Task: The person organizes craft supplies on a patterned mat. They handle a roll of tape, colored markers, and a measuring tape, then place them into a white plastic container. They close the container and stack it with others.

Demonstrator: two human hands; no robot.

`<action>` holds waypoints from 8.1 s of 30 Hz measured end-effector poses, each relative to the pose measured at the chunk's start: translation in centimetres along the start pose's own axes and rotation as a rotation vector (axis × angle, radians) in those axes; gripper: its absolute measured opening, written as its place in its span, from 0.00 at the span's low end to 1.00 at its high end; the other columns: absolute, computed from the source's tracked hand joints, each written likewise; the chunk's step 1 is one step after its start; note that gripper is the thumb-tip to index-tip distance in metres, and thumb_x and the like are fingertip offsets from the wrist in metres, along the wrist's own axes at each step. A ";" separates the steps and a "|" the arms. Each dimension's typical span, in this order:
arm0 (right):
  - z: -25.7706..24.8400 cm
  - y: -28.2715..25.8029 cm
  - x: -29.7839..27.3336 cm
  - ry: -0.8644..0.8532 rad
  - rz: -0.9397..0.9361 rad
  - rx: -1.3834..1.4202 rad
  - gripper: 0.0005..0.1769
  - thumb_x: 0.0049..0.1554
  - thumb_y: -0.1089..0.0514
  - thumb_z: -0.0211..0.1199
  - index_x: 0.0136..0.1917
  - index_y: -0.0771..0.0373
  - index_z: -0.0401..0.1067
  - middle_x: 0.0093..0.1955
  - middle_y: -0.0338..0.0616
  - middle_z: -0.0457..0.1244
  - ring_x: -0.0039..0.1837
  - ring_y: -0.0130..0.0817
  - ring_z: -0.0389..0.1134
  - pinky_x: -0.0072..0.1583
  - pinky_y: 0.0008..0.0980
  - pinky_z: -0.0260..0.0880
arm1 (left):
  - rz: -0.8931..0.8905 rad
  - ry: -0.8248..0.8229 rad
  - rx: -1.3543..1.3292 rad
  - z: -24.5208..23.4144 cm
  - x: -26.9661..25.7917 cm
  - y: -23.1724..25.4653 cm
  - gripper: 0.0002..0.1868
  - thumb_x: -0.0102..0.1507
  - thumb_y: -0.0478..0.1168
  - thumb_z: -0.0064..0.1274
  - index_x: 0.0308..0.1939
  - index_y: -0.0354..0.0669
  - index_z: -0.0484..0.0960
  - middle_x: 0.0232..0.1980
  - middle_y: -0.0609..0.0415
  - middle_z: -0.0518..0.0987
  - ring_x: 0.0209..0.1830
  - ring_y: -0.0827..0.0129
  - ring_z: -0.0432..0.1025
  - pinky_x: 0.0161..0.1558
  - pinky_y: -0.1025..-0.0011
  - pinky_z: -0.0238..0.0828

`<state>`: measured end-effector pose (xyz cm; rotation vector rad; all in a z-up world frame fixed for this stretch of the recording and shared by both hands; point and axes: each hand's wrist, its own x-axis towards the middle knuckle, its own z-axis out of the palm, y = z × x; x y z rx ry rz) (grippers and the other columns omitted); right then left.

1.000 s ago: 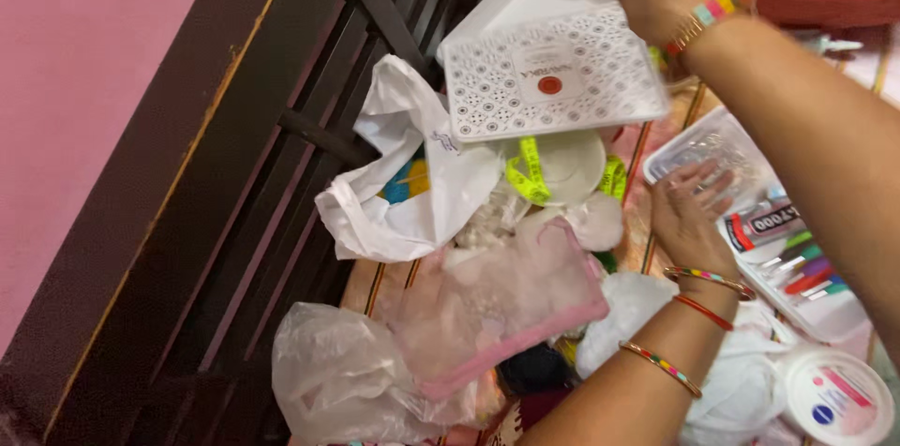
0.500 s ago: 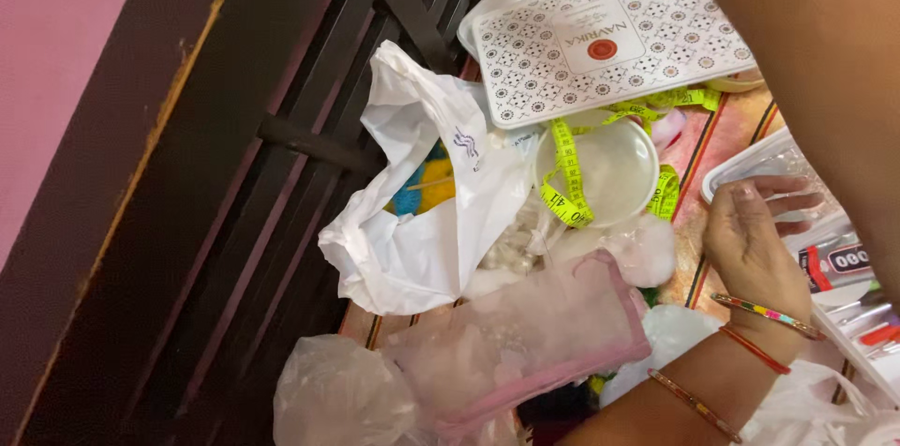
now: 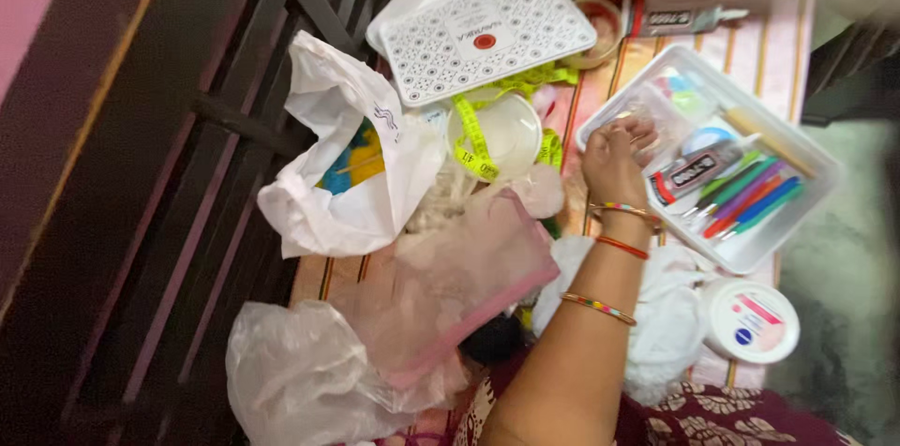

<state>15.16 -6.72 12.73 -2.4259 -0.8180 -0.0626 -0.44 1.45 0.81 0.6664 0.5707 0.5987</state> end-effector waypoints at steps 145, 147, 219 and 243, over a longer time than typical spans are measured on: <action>-0.5 10.1 -22.2 0.183 0.896 0.905 0.27 0.50 0.70 0.72 0.60 0.66 0.63 0.45 0.46 0.68 0.45 0.34 0.74 0.44 0.30 0.80 | 0.824 0.016 1.277 -4.0 7.7 -1.1 0.09 0.62 0.29 0.52 0.44 0.43 0.84 0.42 0.47 0.83 0.42 0.53 0.78 0.45 0.61 0.76; -0.7 10.1 -22.1 0.146 0.912 0.927 0.29 0.51 0.69 0.73 0.61 0.66 0.64 0.46 0.47 0.68 0.45 0.35 0.74 0.45 0.31 0.80 | 0.813 0.001 1.277 -3.9 8.0 -1.3 0.10 0.62 0.28 0.52 0.43 0.43 0.84 0.41 0.47 0.84 0.42 0.53 0.78 0.46 0.61 0.75; 2.0 15.6 -16.9 0.316 0.679 0.351 0.20 0.66 0.47 0.57 0.45 0.67 0.69 0.40 0.61 0.67 0.47 0.60 0.70 0.51 0.54 0.68 | 0.672 -0.062 1.467 -4.2 6.5 -0.9 0.31 0.58 0.18 0.48 0.57 0.55 0.87 0.40 0.46 0.72 0.40 0.55 0.73 0.50 0.62 0.73; 6.9 22.5 -19.2 0.327 0.499 0.397 0.21 0.76 0.49 0.61 0.51 0.71 0.69 0.39 0.54 0.65 0.34 0.36 0.67 0.32 0.38 0.67 | -0.300 -0.157 0.919 -10.5 10.2 2.3 0.10 0.64 0.45 0.62 0.38 0.41 0.84 0.33 0.60 0.78 0.31 0.74 0.72 0.34 0.72 0.76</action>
